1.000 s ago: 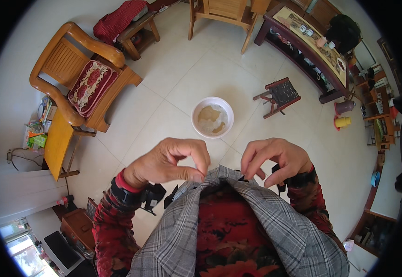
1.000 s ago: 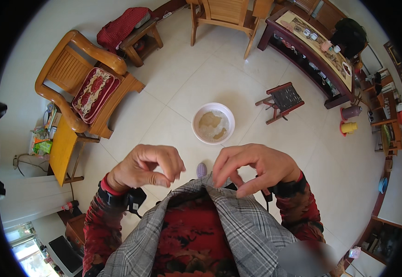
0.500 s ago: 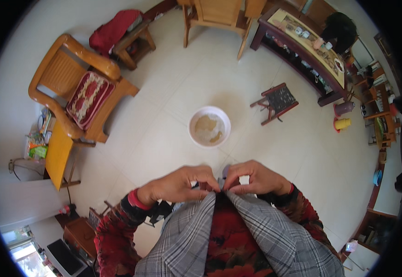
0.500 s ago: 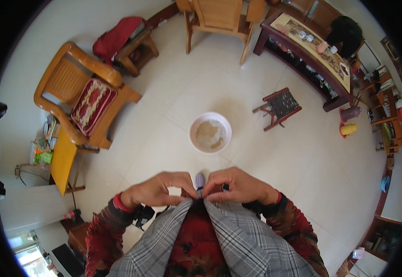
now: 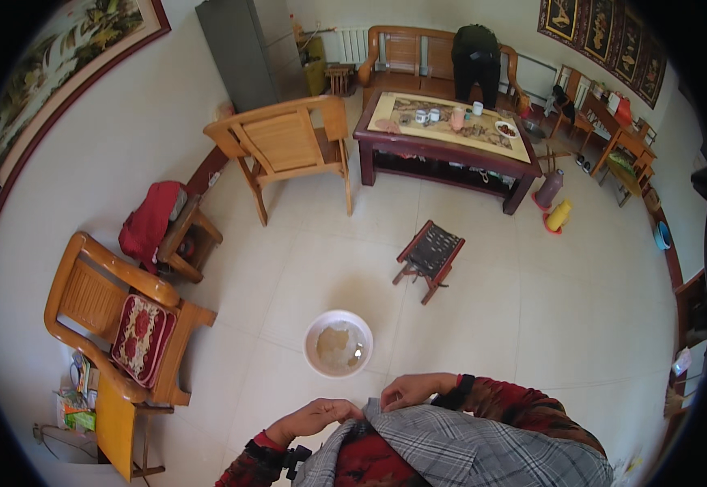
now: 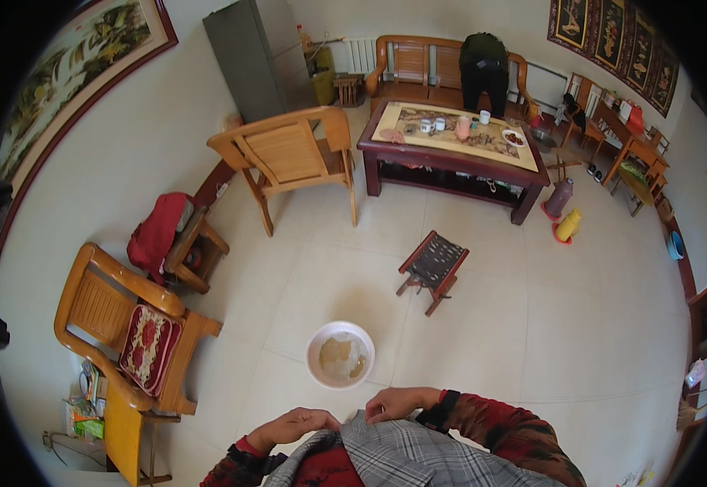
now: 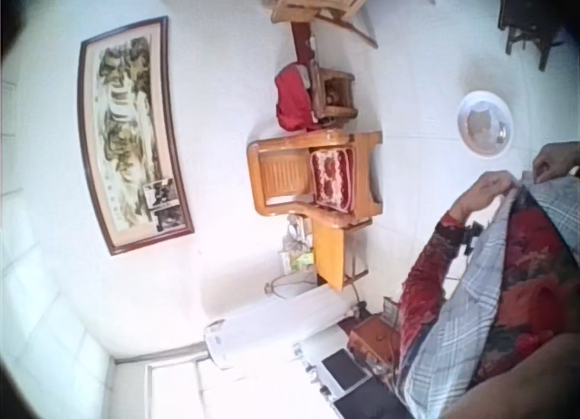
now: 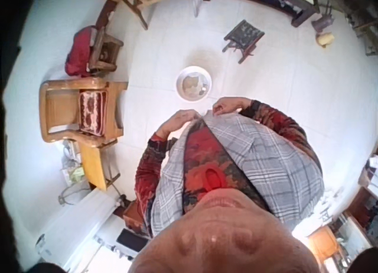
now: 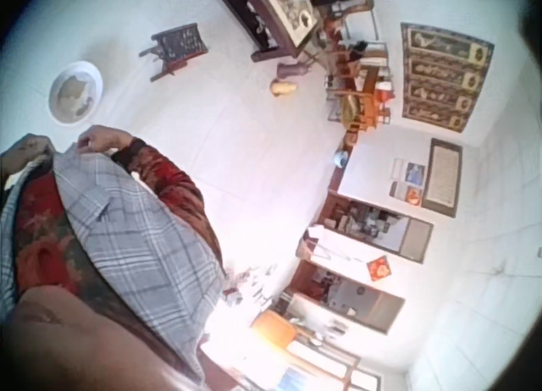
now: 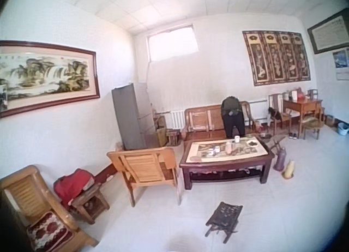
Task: The person mops the tiled floor with a mop and bucket, then wipes a wooden chair with a cloth. The person moves around the living room, mopping under furniture and wiping the chair's seat and armrests.
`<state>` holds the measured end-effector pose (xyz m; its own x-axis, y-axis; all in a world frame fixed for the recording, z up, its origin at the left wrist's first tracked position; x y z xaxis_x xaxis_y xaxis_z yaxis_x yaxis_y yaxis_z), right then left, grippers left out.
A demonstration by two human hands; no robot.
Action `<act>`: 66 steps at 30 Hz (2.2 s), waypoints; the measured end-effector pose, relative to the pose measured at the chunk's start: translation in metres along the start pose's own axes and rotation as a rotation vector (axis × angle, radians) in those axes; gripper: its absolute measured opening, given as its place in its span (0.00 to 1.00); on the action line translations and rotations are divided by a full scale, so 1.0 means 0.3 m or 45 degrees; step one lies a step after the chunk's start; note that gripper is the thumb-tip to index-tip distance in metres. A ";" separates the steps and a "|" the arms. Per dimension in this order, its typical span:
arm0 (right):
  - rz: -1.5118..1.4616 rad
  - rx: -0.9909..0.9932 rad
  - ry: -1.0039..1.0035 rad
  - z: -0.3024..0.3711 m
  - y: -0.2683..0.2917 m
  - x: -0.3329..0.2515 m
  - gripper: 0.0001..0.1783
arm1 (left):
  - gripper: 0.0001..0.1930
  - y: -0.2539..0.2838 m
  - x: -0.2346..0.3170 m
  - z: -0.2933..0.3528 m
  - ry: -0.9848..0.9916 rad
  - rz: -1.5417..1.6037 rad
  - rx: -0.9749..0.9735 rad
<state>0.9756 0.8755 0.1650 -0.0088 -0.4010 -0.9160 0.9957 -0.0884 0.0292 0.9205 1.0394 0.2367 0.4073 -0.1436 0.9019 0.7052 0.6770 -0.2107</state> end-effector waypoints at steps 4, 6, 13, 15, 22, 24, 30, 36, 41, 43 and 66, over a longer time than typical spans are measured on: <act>-0.009 0.008 0.069 0.003 0.031 0.042 0.18 | 0.15 -0.002 -0.114 -0.077 -0.133 -0.247 0.159; -0.028 0.024 0.157 0.022 0.051 0.031 0.17 | 0.14 -0.003 -0.173 -0.081 -0.041 -0.146 0.183; -0.024 -0.074 0.077 0.064 0.104 0.065 0.17 | 0.10 -0.006 -0.214 -0.020 0.100 -0.480 0.350; -0.123 -0.078 0.043 0.044 0.109 0.074 0.16 | 0.09 -0.019 -0.238 -0.012 0.131 -0.264 0.306; -0.117 0.044 -0.014 -0.082 0.153 0.079 0.16 | 0.08 0.067 -0.295 0.017 0.083 -0.389 0.338; -0.140 0.035 -0.139 -0.116 0.171 0.104 0.16 | 0.09 0.105 -0.302 0.045 0.040 -0.348 0.372; -0.239 0.260 -0.376 -0.285 0.256 0.174 0.16 | 0.11 0.284 -0.362 0.222 0.102 -0.352 0.364; -0.259 0.461 -0.592 -0.629 0.268 0.212 0.20 | 0.13 0.593 -0.446 0.564 0.016 -0.120 0.372; -0.383 0.653 -0.752 -0.848 0.217 0.283 0.21 | 0.14 0.945 -0.642 0.949 0.412 -0.236 0.527; -0.390 0.710 -0.819 -0.881 0.199 0.314 0.21 | 0.18 1.096 -0.690 1.097 0.639 -0.623 0.709; -0.105 0.700 -0.957 -1.393 0.933 0.343 0.20 | 0.13 2.159 -0.527 0.955 0.440 -0.179 1.056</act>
<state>1.2920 1.1905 -0.0882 -0.3265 -0.8418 -0.4299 0.8071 -0.4850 0.3366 1.1465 1.7073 0.0658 0.5946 -0.3819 0.7075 0.1722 0.9201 0.3519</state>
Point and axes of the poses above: each hand's wrist, its own z-axis away from the middle knuckle, its own y-axis out of the back of the hand, x = y × z, the point moved 7 cm from there along -z, towards the middle knuckle, and after that the axes turned 2 degrees about -z, right-handed, at the moved point
